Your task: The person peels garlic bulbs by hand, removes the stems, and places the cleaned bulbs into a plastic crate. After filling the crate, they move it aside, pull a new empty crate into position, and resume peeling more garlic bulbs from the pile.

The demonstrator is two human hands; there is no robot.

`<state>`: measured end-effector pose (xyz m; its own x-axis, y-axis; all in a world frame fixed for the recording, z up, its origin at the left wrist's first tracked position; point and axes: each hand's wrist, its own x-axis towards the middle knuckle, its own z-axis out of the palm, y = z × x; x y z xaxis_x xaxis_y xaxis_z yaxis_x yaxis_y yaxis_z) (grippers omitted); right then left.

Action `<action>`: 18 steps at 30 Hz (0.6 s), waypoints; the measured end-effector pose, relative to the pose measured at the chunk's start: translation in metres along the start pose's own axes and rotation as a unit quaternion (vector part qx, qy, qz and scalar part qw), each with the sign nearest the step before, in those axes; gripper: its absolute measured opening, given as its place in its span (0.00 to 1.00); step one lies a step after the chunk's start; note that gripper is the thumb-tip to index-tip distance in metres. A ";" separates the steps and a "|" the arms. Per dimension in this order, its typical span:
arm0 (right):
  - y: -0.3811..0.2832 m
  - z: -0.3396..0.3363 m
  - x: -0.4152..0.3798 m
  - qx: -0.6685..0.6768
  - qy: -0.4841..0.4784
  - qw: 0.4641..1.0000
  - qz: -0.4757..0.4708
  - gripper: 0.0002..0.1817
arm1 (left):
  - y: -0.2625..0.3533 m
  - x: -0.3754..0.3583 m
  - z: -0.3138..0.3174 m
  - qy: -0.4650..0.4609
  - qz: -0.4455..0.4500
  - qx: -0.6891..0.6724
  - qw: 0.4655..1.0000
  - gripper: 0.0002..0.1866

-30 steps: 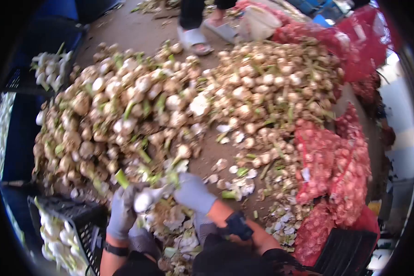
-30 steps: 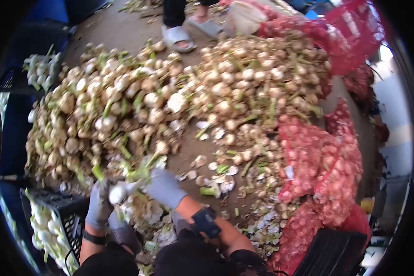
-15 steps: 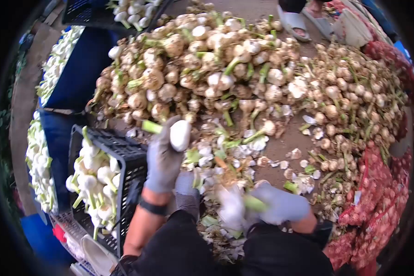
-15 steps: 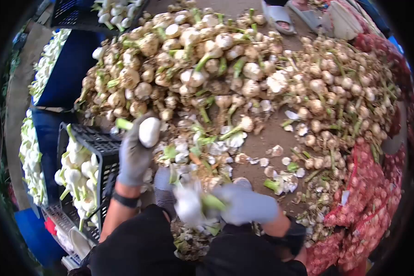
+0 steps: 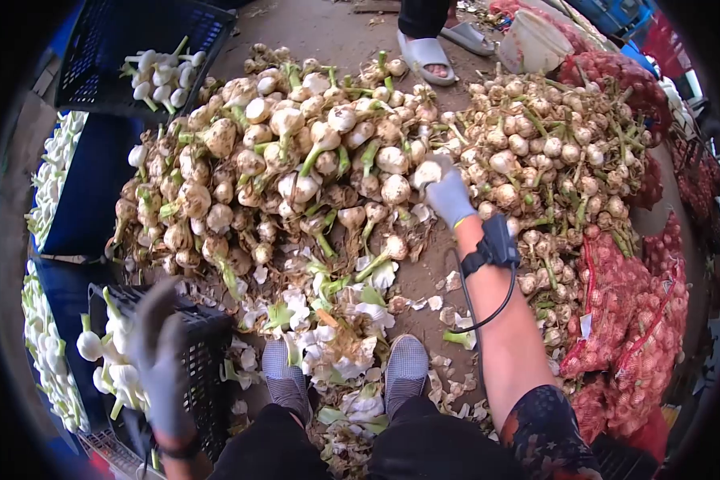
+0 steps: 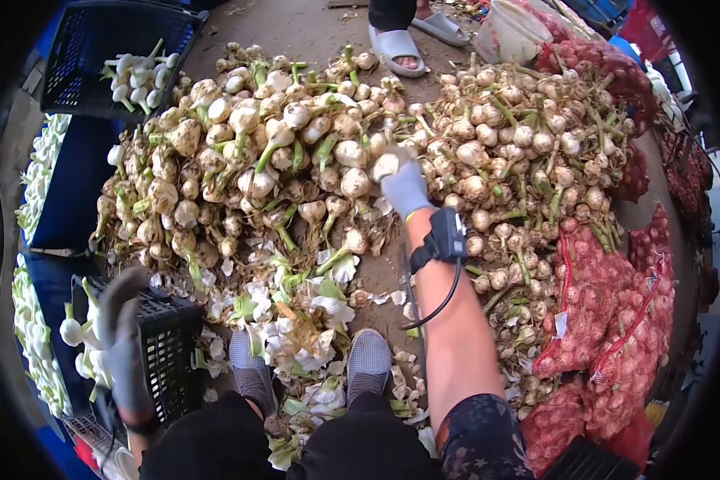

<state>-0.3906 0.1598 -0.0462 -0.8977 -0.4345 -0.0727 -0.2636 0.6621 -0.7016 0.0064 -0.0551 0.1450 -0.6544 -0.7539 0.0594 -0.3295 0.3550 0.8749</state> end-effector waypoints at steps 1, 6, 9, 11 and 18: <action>0.013 0.012 -0.005 0.106 -0.035 0.994 0.018 0.30 | 0.010 0.011 0.025 -0.091 -0.061 0.030 0.993 0.19; -0.054 0.012 -0.135 0.123 -0.069 0.987 -0.072 0.25 | -0.057 0.010 0.143 -0.325 -0.197 -0.269 0.885 0.37; -0.109 0.010 -0.184 0.172 -0.139 0.955 -0.196 0.29 | -0.047 -0.004 0.165 -0.312 -0.268 -0.441 0.798 0.37; -0.106 0.024 -0.204 0.456 -0.218 0.862 -0.038 0.31 | -0.054 -0.003 0.148 -0.278 -0.277 -0.422 0.817 0.36; -0.107 0.008 -0.192 0.356 -0.406 0.824 0.172 0.14 | -0.060 -0.020 0.120 -0.365 -0.133 -0.281 0.878 0.37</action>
<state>-0.1868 0.1675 0.0370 -0.2686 -0.7521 -0.6019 0.4901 0.4312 -0.7575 -0.0425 0.0048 0.0332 -0.9346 -0.1410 -0.3267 -0.2829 -0.2623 0.9226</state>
